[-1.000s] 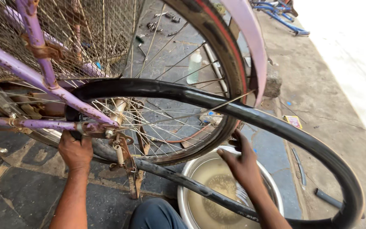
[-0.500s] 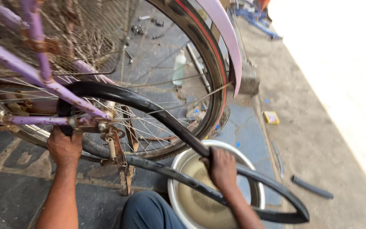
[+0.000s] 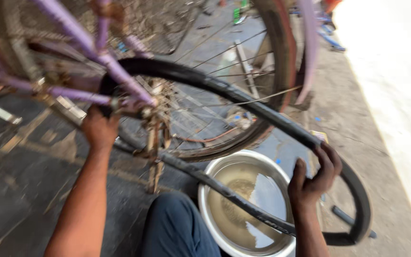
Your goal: The person removes a bicycle inner tube from the tire, dips it into a metal bowl of water to check for air bubbles, and then reinstalls the tube into the tire. The person works on the rear wheel of a purple bicycle.
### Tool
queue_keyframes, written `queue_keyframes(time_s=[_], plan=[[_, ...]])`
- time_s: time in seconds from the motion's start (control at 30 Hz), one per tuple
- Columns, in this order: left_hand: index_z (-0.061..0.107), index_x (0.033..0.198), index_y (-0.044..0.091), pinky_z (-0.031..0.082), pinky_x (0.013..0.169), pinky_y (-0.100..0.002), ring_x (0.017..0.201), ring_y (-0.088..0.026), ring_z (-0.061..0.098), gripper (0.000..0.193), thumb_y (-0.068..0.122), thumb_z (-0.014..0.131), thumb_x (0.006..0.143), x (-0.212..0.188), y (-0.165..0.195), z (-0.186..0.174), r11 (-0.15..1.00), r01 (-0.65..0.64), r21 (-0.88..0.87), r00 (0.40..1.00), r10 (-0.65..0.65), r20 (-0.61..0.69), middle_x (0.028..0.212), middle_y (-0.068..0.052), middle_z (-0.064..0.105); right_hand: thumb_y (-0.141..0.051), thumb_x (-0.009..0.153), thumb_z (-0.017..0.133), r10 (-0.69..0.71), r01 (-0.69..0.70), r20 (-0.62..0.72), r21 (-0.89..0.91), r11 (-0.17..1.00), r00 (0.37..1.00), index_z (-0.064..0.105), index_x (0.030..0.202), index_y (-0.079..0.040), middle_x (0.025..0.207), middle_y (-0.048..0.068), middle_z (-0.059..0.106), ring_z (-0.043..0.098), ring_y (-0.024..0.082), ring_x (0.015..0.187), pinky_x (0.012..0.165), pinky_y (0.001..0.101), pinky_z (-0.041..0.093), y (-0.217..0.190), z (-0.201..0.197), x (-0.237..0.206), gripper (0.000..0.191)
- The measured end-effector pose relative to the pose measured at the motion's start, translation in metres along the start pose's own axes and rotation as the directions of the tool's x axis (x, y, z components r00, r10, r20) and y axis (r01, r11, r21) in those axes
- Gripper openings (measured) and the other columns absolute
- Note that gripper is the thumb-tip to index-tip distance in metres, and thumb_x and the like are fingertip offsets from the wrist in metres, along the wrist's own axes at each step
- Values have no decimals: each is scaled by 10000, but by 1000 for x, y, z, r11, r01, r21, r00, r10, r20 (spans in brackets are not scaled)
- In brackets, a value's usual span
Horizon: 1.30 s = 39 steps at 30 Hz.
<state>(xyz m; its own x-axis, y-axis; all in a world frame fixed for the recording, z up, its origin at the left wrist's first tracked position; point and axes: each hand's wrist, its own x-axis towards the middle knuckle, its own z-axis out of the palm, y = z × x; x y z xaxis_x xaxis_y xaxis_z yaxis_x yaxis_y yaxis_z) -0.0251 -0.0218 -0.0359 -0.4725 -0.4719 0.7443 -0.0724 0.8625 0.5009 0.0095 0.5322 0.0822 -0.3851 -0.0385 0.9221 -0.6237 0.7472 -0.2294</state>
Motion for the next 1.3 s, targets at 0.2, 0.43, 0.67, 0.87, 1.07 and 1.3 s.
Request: queue_keyframes(time_s=[0.2,0.43,0.67,0.87,1.07,1.3], plan=[[641,1163,-24,525,795,-560,917,-496,664,546,331,875,821,2,-5,6,996,82,-41,997,-82,-6,1017,-280,700,-283,904,651,336,-450,400,238,860,853,556,1295,-17,1267,204,623,613,359,1180,1012,451,478,33,62,-103,482],[646,1187,52,547,797,-542,946,-466,690,457,347,770,861,9,-1,-2,976,215,-24,975,-213,66,1066,-227,731,-844,1029,462,300,-736,897,438,-516,323,491,1367,-13,1277,204,601,546,412,1261,1161,604,354,77,187,-132,897],[594,1218,-12,547,778,-549,901,-493,680,688,559,757,869,9,-10,-1,992,93,-87,996,-90,28,1030,-297,695,-897,797,525,200,-672,857,500,-547,475,504,1482,-50,1409,137,615,559,335,1351,1269,554,283,39,224,-115,1089],[630,1062,14,537,777,-537,891,-481,672,577,556,730,893,-33,-16,24,952,264,-154,964,-258,63,928,-255,707,-933,762,470,397,-754,688,656,18,608,422,1538,-287,1372,21,617,572,266,1168,1098,502,425,74,183,-24,1011],[630,1037,15,545,744,-500,840,-436,692,594,581,728,884,-55,6,32,910,329,-251,944,-319,81,889,-223,705,-626,1016,541,249,-748,707,644,161,662,493,1538,-14,1421,114,617,596,306,1268,1130,443,453,60,127,28,806],[587,1109,-13,515,803,-524,922,-452,665,613,516,772,860,-34,31,-5,910,412,-58,895,-391,217,983,-250,685,-221,1029,723,-168,26,453,303,953,876,608,1248,11,1254,155,611,619,271,1148,1072,329,467,44,7,41,340]])
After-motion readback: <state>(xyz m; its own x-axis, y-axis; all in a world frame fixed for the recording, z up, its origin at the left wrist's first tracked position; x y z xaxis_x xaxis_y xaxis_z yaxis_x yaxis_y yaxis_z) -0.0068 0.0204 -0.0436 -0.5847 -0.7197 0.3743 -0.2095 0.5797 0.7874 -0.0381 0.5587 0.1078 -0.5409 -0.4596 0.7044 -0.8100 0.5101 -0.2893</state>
